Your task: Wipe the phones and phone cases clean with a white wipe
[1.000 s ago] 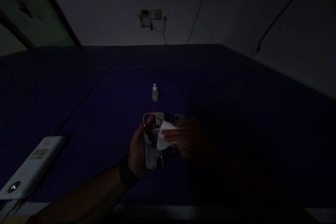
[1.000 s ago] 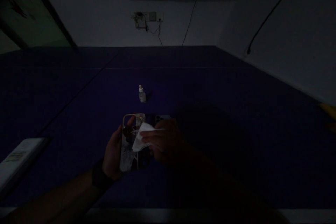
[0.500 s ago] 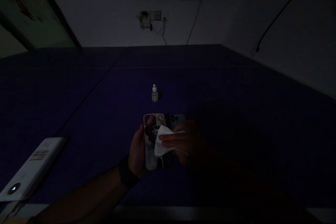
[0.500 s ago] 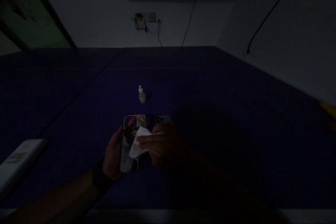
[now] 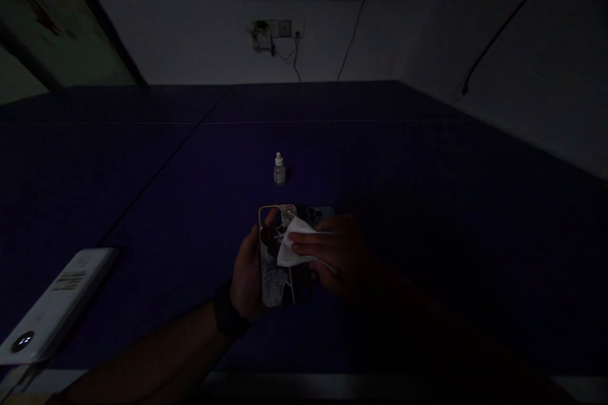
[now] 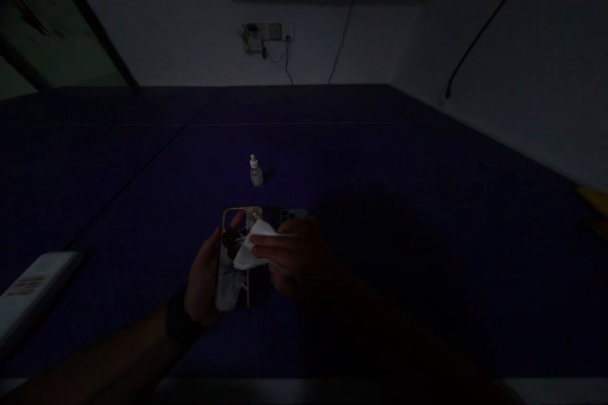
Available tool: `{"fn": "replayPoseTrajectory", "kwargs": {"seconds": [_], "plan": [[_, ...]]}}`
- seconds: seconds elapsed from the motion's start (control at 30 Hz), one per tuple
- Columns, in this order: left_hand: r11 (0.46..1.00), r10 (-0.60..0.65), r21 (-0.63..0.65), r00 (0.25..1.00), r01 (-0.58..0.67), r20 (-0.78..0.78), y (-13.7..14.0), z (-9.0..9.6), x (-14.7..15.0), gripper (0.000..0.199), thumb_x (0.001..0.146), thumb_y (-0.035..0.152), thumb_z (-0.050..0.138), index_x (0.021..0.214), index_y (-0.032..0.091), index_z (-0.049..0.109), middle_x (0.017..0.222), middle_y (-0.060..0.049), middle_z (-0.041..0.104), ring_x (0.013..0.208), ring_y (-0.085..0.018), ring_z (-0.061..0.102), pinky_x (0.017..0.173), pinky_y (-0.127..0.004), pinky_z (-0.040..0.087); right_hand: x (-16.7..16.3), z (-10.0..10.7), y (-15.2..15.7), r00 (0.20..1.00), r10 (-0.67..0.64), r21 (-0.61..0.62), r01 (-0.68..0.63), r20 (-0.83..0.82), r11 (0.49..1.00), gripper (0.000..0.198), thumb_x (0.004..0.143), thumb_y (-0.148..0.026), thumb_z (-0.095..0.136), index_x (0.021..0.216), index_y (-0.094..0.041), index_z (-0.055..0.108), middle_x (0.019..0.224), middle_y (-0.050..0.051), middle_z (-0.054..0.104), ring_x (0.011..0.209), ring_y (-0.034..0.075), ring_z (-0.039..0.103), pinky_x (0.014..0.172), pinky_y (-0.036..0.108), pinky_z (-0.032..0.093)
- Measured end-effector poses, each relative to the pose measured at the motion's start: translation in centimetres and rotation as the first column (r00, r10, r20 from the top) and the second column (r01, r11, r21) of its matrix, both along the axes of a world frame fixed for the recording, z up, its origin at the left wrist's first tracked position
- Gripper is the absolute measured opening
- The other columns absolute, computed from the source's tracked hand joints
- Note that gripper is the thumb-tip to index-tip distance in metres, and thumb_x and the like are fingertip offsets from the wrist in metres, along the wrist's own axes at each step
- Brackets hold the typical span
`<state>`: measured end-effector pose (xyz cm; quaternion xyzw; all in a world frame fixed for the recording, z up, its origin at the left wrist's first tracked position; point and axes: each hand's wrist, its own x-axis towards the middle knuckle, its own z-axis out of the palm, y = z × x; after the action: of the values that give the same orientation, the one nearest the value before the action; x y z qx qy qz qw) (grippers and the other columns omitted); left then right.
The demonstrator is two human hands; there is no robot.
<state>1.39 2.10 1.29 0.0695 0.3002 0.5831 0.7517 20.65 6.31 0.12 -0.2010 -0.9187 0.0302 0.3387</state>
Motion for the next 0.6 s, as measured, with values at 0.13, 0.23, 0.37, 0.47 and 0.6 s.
{"fn": "replayPoseTrajectory", "kwargs": {"seconds": [0.13,0.23,0.37,0.47,0.6], "plan": [[0.999,0.01,-0.037,1.0,-0.01,-0.011,-0.1,0.3,0.1,0.054,0.105,0.045,0.038,0.155,0.024,0.045,0.104,-0.007,0.073,0.082,-0.019,0.067,0.092,-0.038,0.053,-0.2,0.2,0.0,0.995,0.099,-0.008,-0.099,-0.004,0.995,0.037,0.09,-0.017,0.054,0.121,-0.025,0.072,0.127,-0.001,0.077,0.112,0.025,0.061,0.094,0.042,0.042],[0.998,0.021,-0.052,0.999,-0.023,-0.028,-0.2,0.8,0.2,0.055,0.106,0.044,0.034,0.157,0.025,0.042,0.112,-0.008,0.073,0.089,-0.021,0.069,0.093,-0.04,0.053,-0.2,0.1,0.0,0.993,0.069,0.01,-0.068,-0.093,0.998,0.031,0.09,-0.017,0.055,0.113,-0.025,0.072,0.121,-0.002,0.079,0.106,0.023,0.064,0.092,0.043,0.041],[0.999,0.026,-0.027,0.999,-0.026,-0.026,-0.2,1.1,0.3,0.054,0.107,0.042,0.032,0.156,0.023,0.043,0.122,-0.01,0.071,0.106,-0.024,0.068,0.099,-0.04,0.051,-0.4,-0.1,-0.3,0.997,-0.031,-0.041,0.028,-0.077,0.999,0.034,0.092,-0.017,0.054,0.119,-0.023,0.072,0.13,0.001,0.075,0.108,0.025,0.063,0.093,0.046,0.041],[1.0,0.026,-0.012,0.999,-0.026,-0.028,-0.2,0.9,0.2,0.054,0.105,0.043,0.038,0.155,0.024,0.045,0.123,-0.01,0.071,0.108,-0.025,0.068,0.101,-0.041,0.05,-0.5,0.0,-0.5,0.999,-0.041,-0.056,0.041,-0.002,0.998,0.038,0.093,-0.017,0.052,0.126,-0.024,0.071,0.136,0.003,0.072,0.111,0.026,0.061,0.093,0.047,0.042],[1.0,0.018,-0.021,1.0,-0.018,-0.026,-0.2,0.5,0.1,0.054,0.104,0.045,0.043,0.154,0.025,0.047,0.12,-0.009,0.072,0.106,-0.025,0.069,0.1,-0.042,0.051,-0.4,0.1,-0.5,0.999,-0.033,-0.059,0.033,0.015,0.998,0.04,0.093,-0.015,0.051,0.126,-0.023,0.071,0.136,0.003,0.072,0.112,0.026,0.06,0.093,0.046,0.041]]}}
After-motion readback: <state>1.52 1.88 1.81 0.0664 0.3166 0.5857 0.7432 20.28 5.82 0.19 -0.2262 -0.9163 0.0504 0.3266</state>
